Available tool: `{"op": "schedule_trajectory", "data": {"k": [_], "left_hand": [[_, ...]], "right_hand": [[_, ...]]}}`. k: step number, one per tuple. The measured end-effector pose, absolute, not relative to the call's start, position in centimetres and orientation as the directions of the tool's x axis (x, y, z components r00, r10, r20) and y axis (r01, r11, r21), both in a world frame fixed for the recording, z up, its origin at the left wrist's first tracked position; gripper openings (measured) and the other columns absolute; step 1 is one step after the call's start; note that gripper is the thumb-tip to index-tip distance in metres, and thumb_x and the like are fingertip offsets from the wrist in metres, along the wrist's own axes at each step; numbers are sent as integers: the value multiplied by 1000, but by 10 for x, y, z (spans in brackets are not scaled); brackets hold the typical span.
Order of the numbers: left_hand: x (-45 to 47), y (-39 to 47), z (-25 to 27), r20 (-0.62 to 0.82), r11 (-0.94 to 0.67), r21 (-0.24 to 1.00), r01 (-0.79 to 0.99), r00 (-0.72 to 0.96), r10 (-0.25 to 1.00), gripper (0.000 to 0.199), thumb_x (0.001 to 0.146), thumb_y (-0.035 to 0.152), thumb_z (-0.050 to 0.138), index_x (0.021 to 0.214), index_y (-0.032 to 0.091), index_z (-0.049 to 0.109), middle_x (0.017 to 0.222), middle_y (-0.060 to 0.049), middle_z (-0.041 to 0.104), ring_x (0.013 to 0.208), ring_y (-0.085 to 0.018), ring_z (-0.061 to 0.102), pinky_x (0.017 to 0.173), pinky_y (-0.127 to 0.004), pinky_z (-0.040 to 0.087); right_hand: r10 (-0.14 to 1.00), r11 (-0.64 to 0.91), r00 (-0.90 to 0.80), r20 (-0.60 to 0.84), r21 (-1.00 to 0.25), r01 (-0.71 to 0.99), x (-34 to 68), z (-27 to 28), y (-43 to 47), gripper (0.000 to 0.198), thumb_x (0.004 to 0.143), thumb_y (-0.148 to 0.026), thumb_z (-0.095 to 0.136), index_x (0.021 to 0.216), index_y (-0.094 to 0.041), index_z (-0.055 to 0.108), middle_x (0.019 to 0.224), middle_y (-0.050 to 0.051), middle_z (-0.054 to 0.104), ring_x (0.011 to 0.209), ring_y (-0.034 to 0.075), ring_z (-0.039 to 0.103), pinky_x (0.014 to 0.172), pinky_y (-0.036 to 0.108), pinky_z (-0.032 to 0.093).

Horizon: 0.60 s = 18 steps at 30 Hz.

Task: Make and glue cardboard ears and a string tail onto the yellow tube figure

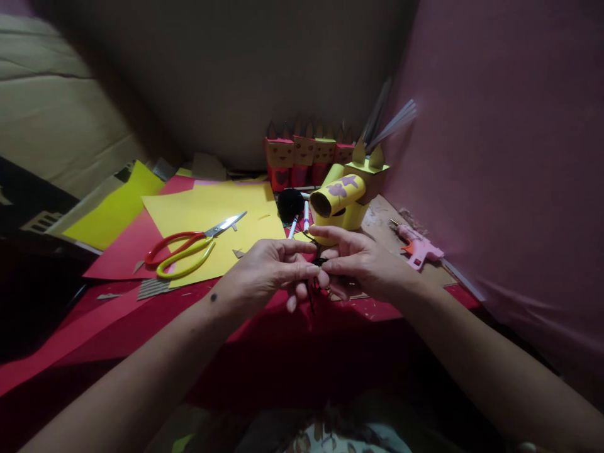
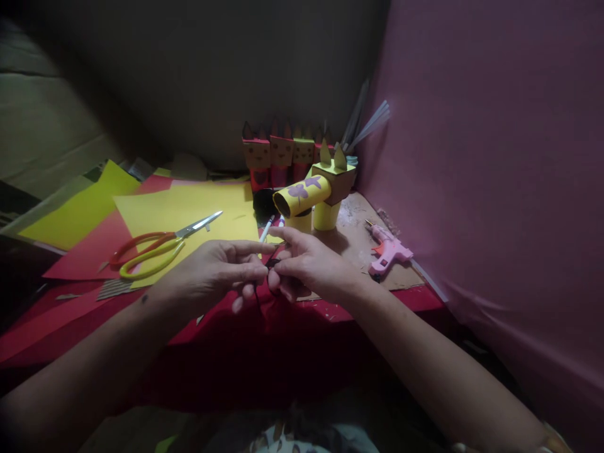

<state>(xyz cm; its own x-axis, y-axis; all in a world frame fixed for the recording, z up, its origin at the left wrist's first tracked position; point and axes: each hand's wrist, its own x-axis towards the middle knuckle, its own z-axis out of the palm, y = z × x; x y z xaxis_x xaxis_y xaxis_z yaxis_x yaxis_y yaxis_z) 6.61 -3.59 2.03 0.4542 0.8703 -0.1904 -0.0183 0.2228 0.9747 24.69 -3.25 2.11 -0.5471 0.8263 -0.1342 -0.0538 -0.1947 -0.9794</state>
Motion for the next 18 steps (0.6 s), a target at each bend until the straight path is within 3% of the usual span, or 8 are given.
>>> {"op": "schedule_trajectory", "data": {"k": [4,7,12,18], "left_hand": [[68,-29,13,-213,224,974,42,520,828,7,73,16,71,77,11,68,66,-5,70,46,-9,58,39,-16,50],[68,-26,10,-202,210,977,43,510,836,9,73,15,70,66,12,65,66,-5,71,47,-9,59,40,-17,51],[66,-23,12,-199,199,979,52,481,854,10,74,14,69,65,12,65,62,-3,69,45,-9,59,40,-17,51],[65,-22,21,-191,180,982,66,426,884,11,71,11,71,62,13,65,49,0,63,39,-9,57,38,-17,49]], "right_hand": [[829,-200,-532,-173,-980,7,244,24,-32,67,71,-8,55,135,-17,38,55,-6,60,36,9,51,35,17,30],[823,-208,-536,-186,-978,20,244,23,-31,64,72,-8,55,134,-15,38,56,-4,63,36,10,53,34,16,31],[797,-257,-570,-201,-966,-18,251,20,-25,56,72,-9,57,126,-15,41,60,0,67,40,14,60,33,17,37],[786,-329,-552,-280,-944,10,253,19,-22,42,71,-10,62,111,-17,50,65,5,70,38,12,59,32,16,36]]}}
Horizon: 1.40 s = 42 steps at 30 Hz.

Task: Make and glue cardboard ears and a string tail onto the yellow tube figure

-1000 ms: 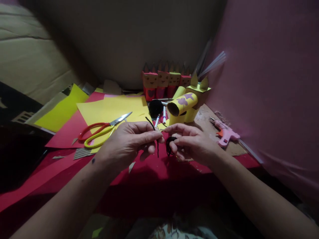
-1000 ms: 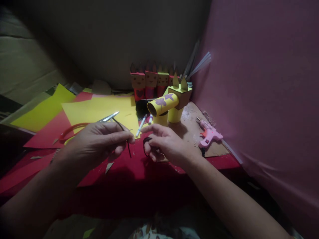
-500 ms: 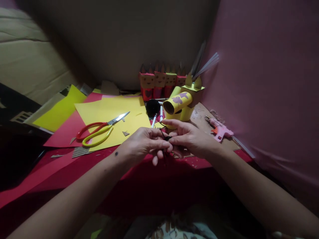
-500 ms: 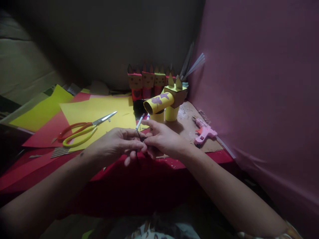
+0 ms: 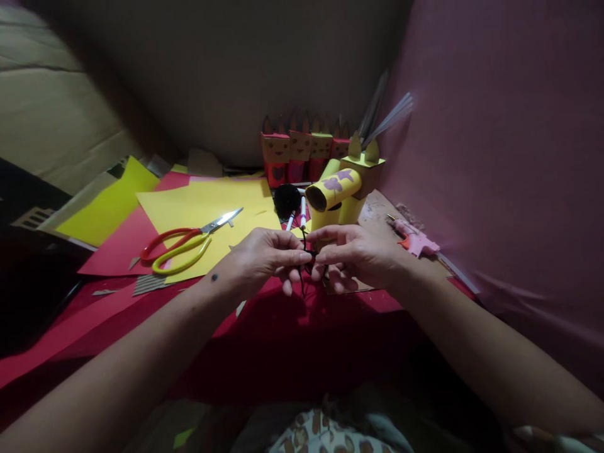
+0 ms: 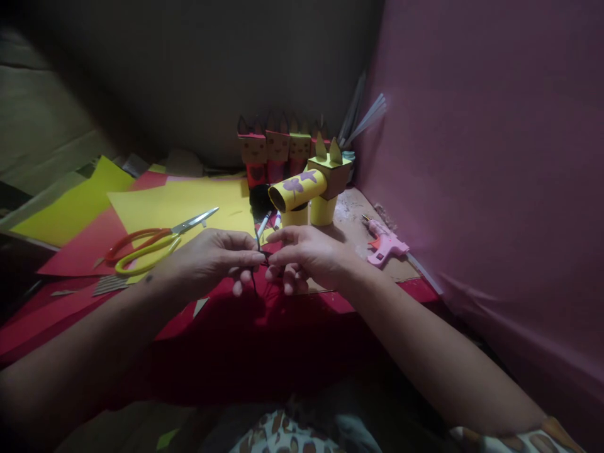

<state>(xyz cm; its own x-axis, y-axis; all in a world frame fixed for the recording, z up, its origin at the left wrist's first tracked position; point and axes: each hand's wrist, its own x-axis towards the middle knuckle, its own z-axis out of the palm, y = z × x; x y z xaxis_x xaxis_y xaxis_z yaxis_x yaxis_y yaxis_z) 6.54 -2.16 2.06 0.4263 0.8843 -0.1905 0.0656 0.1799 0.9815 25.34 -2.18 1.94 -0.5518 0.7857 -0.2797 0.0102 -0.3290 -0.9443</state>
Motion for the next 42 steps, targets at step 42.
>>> {"op": "schedule_trajectory", "data": {"k": [42], "left_hand": [[91,-32,10,-37,69,988,-139,224,974,18,72,32,75,78,16,69,72,-4,69,70,-17,63,69,-30,49]], "right_hand": [[921,-180,-361,-145,-982,-65,252,14,-19,9,78,-15,64,70,-12,63,52,-1,60,34,6,51,28,15,29]]}}
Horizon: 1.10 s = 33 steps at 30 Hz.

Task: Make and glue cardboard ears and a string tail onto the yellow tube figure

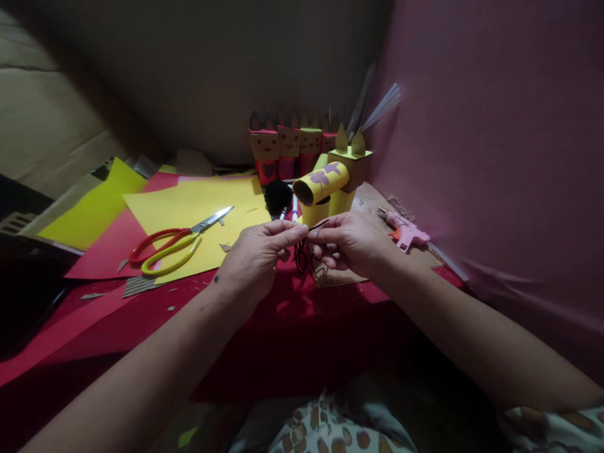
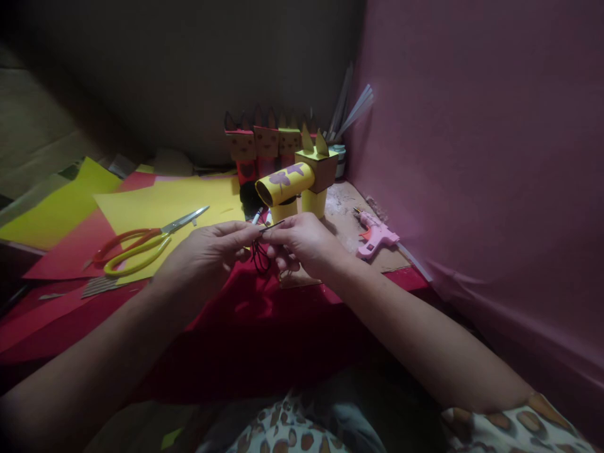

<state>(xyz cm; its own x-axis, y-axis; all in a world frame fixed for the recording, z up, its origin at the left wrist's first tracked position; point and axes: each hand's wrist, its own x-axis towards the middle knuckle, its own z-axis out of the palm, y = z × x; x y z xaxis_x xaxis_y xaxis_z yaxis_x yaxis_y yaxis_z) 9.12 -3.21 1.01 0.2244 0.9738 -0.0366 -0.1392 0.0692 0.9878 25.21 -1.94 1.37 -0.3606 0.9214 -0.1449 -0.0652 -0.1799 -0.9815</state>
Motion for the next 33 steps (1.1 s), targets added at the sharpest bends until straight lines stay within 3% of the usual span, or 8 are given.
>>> {"op": "schedule_trajectory", "data": {"k": [11,22,28,33], "left_hand": [[98,-29,3,-85,131,973,-187,235,968,19,73,31,73,81,16,65,70,-1,66,63,-14,61,65,-28,49],[98,-27,2,-88,145,968,-206,264,961,15,76,27,72,79,15,64,67,0,63,62,-11,59,64,-23,47],[93,-23,2,-98,179,961,-208,348,932,19,83,31,62,81,12,66,60,-3,63,53,-11,57,59,-24,47],[88,-19,1,-119,197,966,-170,381,917,10,77,21,64,76,11,65,50,-1,57,47,-10,54,53,-23,45]], "right_hand": [[889,-198,-445,-106,-966,-167,254,8,-19,8,65,-13,67,63,-10,60,51,-1,57,37,6,49,31,16,32],[936,11,-352,-16,-997,74,252,11,-25,12,69,-6,58,61,-14,62,41,-4,54,31,6,46,30,17,30],[953,52,-303,29,-996,68,253,6,-24,8,69,-8,60,64,-14,64,48,-2,60,36,5,48,34,16,33],[965,57,-260,38,-996,66,255,1,-22,6,70,-12,61,67,-15,65,41,-5,53,34,6,46,33,16,31]]}}
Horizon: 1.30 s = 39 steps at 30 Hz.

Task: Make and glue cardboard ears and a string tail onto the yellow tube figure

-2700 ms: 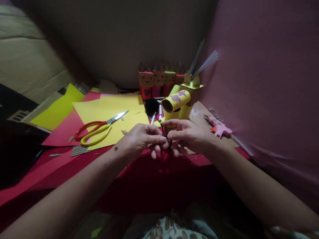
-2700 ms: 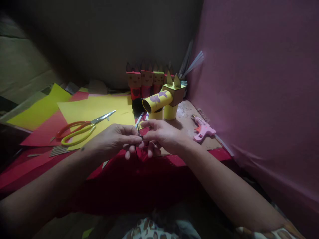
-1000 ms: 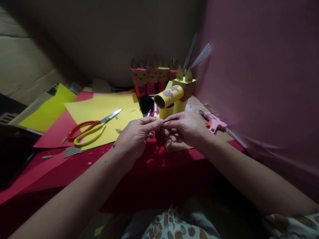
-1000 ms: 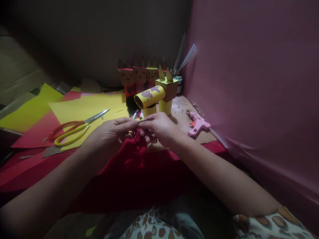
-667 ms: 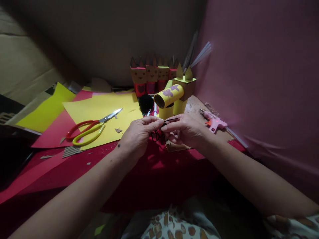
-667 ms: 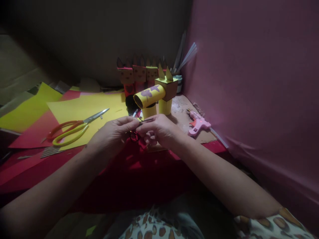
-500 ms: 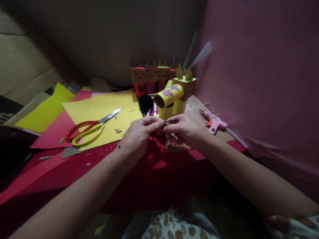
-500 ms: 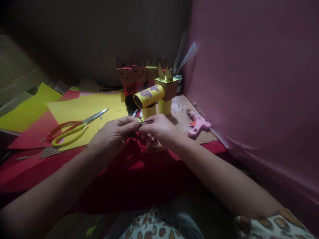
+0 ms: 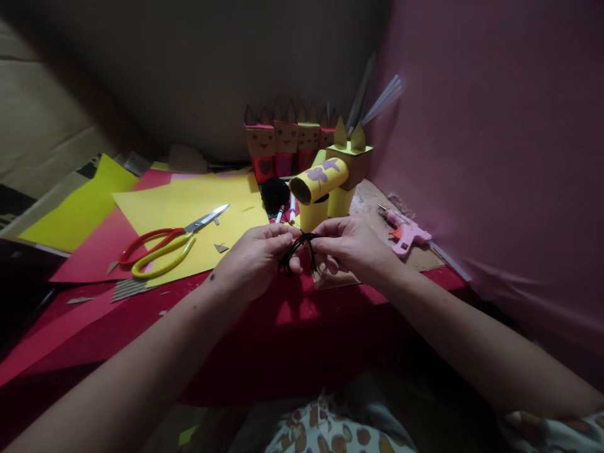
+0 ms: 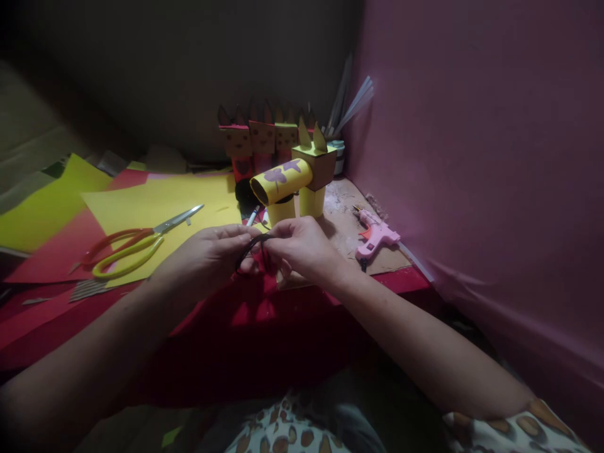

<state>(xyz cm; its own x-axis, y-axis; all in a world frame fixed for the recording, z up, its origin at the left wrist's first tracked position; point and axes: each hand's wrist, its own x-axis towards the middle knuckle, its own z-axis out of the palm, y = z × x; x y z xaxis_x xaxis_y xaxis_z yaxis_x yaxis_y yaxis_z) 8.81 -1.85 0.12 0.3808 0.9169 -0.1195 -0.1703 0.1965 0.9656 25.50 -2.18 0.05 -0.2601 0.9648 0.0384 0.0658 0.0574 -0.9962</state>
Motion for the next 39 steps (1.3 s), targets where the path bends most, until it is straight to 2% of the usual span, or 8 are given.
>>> {"op": "schedule_trajectory", "data": {"k": [4,12,16,20,24,28,35,39], "left_hand": [[86,-16,0,-157,238,961,-139,433,888,10,70,15,65,79,10,65,58,-2,62,40,-8,51,46,-22,44],[83,-19,4,-196,276,960,-54,572,796,11,71,20,68,78,11,69,61,-6,67,31,-4,45,35,-17,35],[85,-20,3,-233,280,960,17,603,763,12,70,22,68,67,10,69,58,-8,68,29,-5,44,33,-17,33],[87,-20,4,-225,217,973,74,492,841,10,70,21,70,70,11,70,59,-7,68,37,-7,55,38,-15,38],[87,-25,9,-189,125,975,186,382,904,15,69,26,74,69,13,67,61,-6,68,47,-12,62,47,-18,45],[87,-25,8,-205,115,963,242,389,898,25,70,37,72,66,14,65,58,-6,67,38,-10,56,39,-18,38],[87,-22,2,-214,86,950,301,424,880,30,72,45,67,71,14,67,65,-7,69,41,-12,56,43,-23,41],[85,-19,4,-152,-23,928,373,432,889,27,72,42,65,72,15,69,66,-5,68,60,-18,63,60,-29,48]], "right_hand": [[963,63,-265,47,-997,50,254,1,-23,7,69,-10,60,65,-15,65,44,-5,55,36,5,45,33,16,31],[946,235,-248,208,-968,84,253,-3,-30,9,74,-13,59,72,-15,68,57,-2,63,47,7,53,44,17,42],[954,142,-272,128,-989,31,252,-2,-32,8,73,-14,61,74,-15,68,51,-3,61,40,6,51,39,16,40],[957,-15,-289,17,-994,-107,252,-3,-32,1,70,-15,67,71,-15,67,48,-3,61,36,5,48,34,14,36],[932,-195,-347,-101,-948,-250,253,-10,-30,12,65,-18,75,69,-14,65,48,-2,61,32,3,42,29,13,27],[902,-303,-405,-151,-890,-342,253,-16,-29,21,60,-20,81,71,-13,65,49,-2,59,35,4,45,32,12,30],[914,-235,-392,-102,-922,-307,255,-19,-32,22,71,-30,78,73,-13,64,51,-4,55,36,4,46,31,13,25],[938,-151,-340,-65,-961,-233,255,-22,-34,26,76,-35,72,67,-14,60,51,-4,56,34,4,45,31,14,24]]}}
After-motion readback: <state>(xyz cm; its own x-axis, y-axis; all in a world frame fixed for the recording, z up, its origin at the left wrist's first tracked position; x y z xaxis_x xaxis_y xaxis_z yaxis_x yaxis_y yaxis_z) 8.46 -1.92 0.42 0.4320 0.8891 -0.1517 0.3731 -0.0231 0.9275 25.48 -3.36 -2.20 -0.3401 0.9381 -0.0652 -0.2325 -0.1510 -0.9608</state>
